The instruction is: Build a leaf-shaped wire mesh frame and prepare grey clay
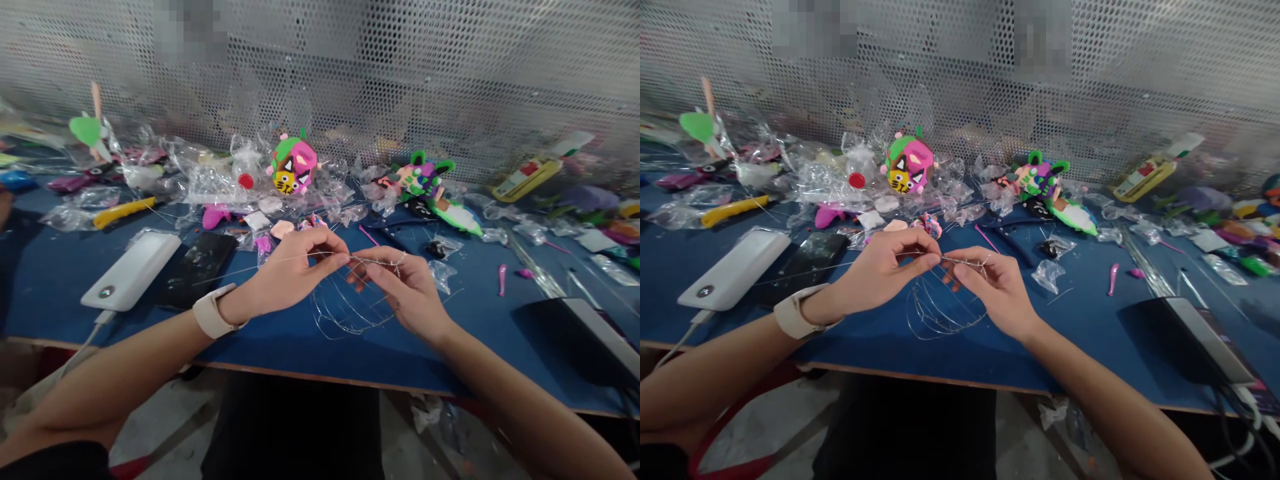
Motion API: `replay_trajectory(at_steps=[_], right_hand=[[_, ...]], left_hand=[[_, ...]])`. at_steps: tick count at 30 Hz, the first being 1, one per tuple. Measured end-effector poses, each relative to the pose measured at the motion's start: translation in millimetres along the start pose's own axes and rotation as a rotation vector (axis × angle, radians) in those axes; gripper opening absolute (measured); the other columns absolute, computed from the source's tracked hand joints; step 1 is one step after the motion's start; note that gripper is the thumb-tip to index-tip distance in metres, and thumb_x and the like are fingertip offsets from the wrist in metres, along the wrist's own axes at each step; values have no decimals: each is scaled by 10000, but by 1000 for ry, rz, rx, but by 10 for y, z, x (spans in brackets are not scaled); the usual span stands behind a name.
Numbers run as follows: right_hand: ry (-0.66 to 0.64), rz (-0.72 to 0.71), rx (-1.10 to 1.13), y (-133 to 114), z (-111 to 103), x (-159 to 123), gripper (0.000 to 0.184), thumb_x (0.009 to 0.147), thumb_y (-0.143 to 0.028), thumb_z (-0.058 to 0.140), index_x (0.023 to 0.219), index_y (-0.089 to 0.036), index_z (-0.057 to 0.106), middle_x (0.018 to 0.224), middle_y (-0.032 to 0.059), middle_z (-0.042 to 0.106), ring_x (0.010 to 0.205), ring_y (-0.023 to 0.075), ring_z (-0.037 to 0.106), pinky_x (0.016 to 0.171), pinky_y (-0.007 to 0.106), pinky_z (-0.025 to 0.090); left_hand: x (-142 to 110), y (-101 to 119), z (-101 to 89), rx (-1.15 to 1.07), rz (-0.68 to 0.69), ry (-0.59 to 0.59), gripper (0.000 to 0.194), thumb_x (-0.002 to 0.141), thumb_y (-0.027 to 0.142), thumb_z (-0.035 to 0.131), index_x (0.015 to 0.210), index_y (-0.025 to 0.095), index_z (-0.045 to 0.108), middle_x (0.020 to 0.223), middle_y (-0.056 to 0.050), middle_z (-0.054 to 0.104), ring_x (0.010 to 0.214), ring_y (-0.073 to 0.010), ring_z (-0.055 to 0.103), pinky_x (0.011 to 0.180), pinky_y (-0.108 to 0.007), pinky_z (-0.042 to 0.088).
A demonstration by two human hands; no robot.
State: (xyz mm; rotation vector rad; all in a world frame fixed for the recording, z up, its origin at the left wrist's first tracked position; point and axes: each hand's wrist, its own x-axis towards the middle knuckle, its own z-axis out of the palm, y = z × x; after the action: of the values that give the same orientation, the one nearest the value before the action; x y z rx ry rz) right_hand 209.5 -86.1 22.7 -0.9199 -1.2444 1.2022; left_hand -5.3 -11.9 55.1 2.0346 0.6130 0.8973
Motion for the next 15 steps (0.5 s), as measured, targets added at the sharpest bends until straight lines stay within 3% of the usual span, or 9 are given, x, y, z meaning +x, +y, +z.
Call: replay_trajectory(at_steps=[5, 9, 12, 15], right_hand=[[8, -5, 13, -45, 60, -37, 160, 953, -407, 840, 1085, -322, 871, 889, 16, 832, 727, 154, 734, 657, 321, 604], [23, -57, 62, -114, 72, 197, 161, 953, -428, 828, 1058, -309, 855, 901, 20, 813, 745, 166, 734, 626, 323, 597], [63, -20, 29, -147, 28, 529, 198, 925, -452, 835, 1001, -269, 818, 935, 31, 778, 765, 174, 722, 615, 331, 597], [92, 52, -51, -90, -54, 808, 240, 863, -445, 891, 927, -242, 780, 852, 23, 728, 704, 150, 662, 585, 307, 576]], left_hand=[[-27, 152, -58, 117, 19, 10, 92, 1023, 238, 696, 965, 184, 743, 970, -34, 788, 884, -137, 728, 832, -258, 604], [177, 222, -190, 185, 14, 24, 108, 1010, 258, 696, 976, 178, 760, 979, -45, 806, 872, -153, 743, 816, -279, 605], [469, 95, -272, 218, 23, 60, 112, 985, 239, 697, 940, 160, 762, 913, -52, 803, 833, -158, 737, 790, -286, 601], [745, -139, -285, 248, 1, 12, 96, 954, 196, 710, 885, 156, 764, 884, -63, 808, 809, -158, 733, 779, -295, 593]])
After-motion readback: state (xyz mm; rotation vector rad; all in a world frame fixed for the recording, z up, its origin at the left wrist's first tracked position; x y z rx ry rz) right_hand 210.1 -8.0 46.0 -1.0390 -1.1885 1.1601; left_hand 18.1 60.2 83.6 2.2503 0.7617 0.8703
